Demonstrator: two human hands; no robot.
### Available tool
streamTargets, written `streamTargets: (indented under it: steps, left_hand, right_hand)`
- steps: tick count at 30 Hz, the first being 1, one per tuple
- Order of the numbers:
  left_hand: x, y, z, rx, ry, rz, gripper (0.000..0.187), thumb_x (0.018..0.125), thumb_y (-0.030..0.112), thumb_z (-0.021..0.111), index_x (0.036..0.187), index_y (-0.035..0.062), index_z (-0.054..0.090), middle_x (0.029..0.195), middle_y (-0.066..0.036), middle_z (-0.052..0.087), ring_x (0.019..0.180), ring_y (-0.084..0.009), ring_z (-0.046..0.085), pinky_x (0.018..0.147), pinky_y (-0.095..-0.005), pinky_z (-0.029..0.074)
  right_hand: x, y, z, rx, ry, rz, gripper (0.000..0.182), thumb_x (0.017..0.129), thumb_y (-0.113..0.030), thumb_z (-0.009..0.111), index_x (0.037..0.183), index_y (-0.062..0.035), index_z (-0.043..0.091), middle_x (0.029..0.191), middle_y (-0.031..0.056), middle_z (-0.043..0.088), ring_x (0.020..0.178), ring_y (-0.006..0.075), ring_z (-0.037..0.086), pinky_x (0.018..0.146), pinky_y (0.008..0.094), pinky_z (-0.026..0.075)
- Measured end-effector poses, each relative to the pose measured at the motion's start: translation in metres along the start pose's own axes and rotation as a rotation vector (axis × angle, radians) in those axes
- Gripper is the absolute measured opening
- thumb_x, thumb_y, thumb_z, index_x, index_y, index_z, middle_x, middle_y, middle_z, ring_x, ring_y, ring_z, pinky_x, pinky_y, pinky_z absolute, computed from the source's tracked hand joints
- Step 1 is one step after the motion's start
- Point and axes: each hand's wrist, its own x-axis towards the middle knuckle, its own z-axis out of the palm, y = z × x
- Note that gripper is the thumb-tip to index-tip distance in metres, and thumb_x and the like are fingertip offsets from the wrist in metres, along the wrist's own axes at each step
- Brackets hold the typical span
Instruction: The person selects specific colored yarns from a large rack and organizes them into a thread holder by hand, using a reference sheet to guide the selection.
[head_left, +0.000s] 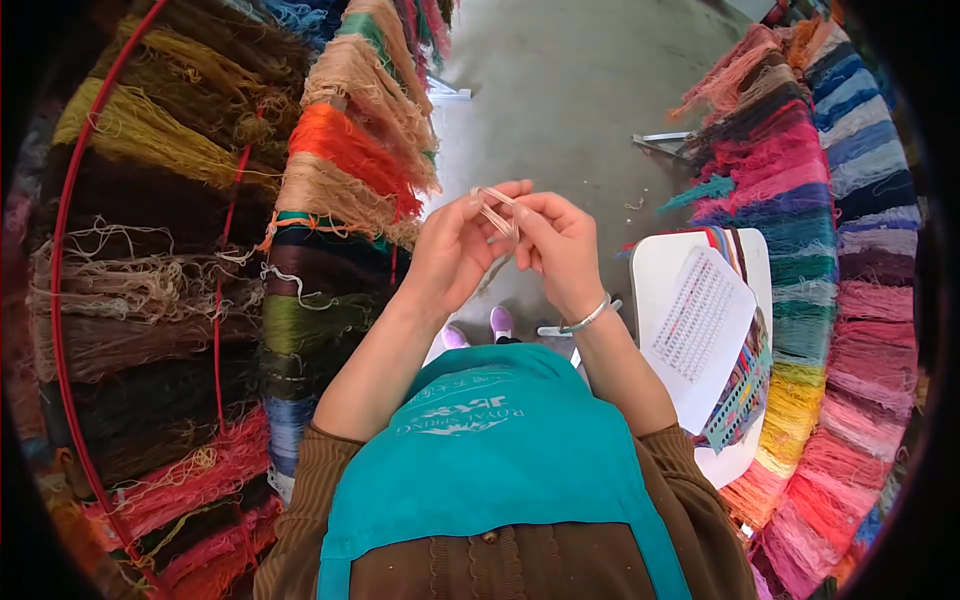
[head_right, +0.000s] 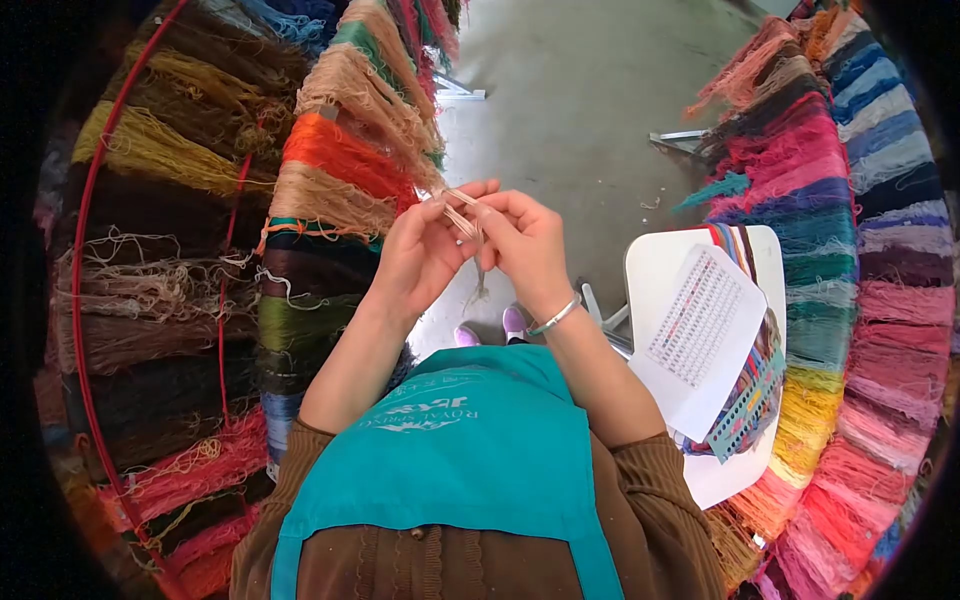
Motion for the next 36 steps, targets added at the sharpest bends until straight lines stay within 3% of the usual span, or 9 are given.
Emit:
streamTargets:
  steps: [3,6,8,11,15,17,27,33,36]
  left_hand:
    - [-0.003,0.001,0.0,0.017,-0.024,0.013,0.043,0.098,0.019,0.048,0.13,-0.009,0.051,0.133,-0.018,0.056,0.108,-0.0223,0.062,0.092,-0.0391,0.052]
    - [-0.007,0.0,0.006,0.114,0.077,0.054,0.038,0.096,0.014,0.055,0.129,-0.0063,0.053,0.128,-0.016,0.06,0.105,-0.0203,0.062,0.092,-0.0381,0.051]
    - [-0.008,0.0,0.006,0.138,0.098,0.066,0.035,0.095,0.008,0.061,0.128,-0.0027,0.057,0.117,-0.011,0.064,0.1,-0.0152,0.062,0.089,-0.033,0.051]
    - [-0.007,-0.003,0.0,0.153,0.098,0.119,0.035,0.093,0.007,0.062,0.127,-0.0019,0.059,0.108,-0.008,0.066,0.098,-0.0146,0.063,0.09,-0.0318,0.05]
    - [-0.007,-0.002,0.001,0.169,0.101,0.116,0.036,0.092,0.004,0.062,0.127,-0.0039,0.057,0.107,-0.01,0.067,0.099,-0.0171,0.063,0.092,-0.0355,0.051]
    - [-0.007,-0.002,0.002,0.162,0.101,0.112,0.034,0.094,0.006,0.062,0.127,-0.0022,0.059,0.106,-0.008,0.067,0.098,-0.0151,0.063,0.09,-0.0318,0.05]
    - [-0.01,-0.002,0.001,0.09,0.116,0.086,0.028,0.098,0.012,0.058,0.121,-0.0038,0.061,0.11,-0.01,0.067,0.099,-0.0161,0.063,0.089,-0.0314,0.051]
    - [-0.011,0.0,-0.001,0.002,0.099,0.041,0.03,0.101,0.019,0.053,0.116,-0.0053,0.062,0.115,-0.013,0.065,0.103,-0.018,0.062,0.087,-0.0332,0.052]
    - [-0.01,-0.002,-0.007,0.026,0.075,0.04,0.031,0.1,0.021,0.055,0.117,-0.0036,0.061,0.125,-0.018,0.062,0.111,-0.0237,0.06,0.097,-0.0401,0.049]
  right_hand:
    - [0.0,0.006,0.0,-0.073,-0.026,-0.048,0.01,0.092,-0.008,0.064,0.097,-0.0002,0.068,0.072,0.0011,0.065,0.052,0.0045,0.052,0.046,0.0195,0.036]
    - [-0.003,0.011,0.001,-0.149,-0.026,-0.145,0.01,0.092,-0.007,0.064,0.098,0.0009,0.069,0.072,0.0006,0.065,0.053,0.0042,0.052,0.047,0.019,0.036]
    - [-0.003,0.013,0.0,-0.217,-0.026,-0.167,0.011,0.092,-0.006,0.064,0.099,0.0016,0.069,0.073,0.0003,0.065,0.053,0.0039,0.051,0.048,0.0187,0.036]
    - [-0.004,0.015,0.001,-0.189,-0.025,-0.171,0.011,0.092,-0.006,0.064,0.098,0.0014,0.069,0.074,0.0002,0.065,0.054,0.0035,0.051,0.048,0.0187,0.036]
    - [-0.003,0.017,0.0,-0.163,-0.019,-0.169,0.01,0.092,-0.007,0.064,0.097,0.0011,0.069,0.074,0.0002,0.065,0.053,0.0034,0.051,0.048,0.0188,0.036]
    - [-0.003,0.017,-0.002,-0.141,-0.017,-0.161,0.01,0.092,-0.007,0.064,0.097,0.0011,0.068,0.074,0.0007,0.065,0.053,0.0035,0.051,0.047,0.0189,0.035]
    - [-0.003,0.016,-0.002,-0.098,0.001,-0.117,0.011,0.094,-0.009,0.063,0.096,0.0016,0.065,0.074,0.0012,0.066,0.052,0.0029,0.05,0.046,0.0196,0.037]
    - [-0.002,0.014,-0.001,-0.106,-0.061,-0.079,0.01,0.093,-0.011,0.065,0.096,-0.001,0.065,0.074,0.0011,0.066,0.051,0.002,0.048,0.045,0.018,0.032]
    - [-0.002,0.014,0.001,-0.138,-0.078,-0.061,0.01,0.091,-0.01,0.066,0.095,-0.0011,0.065,0.073,0.0002,0.065,0.052,0.0015,0.046,0.047,0.0177,0.032]
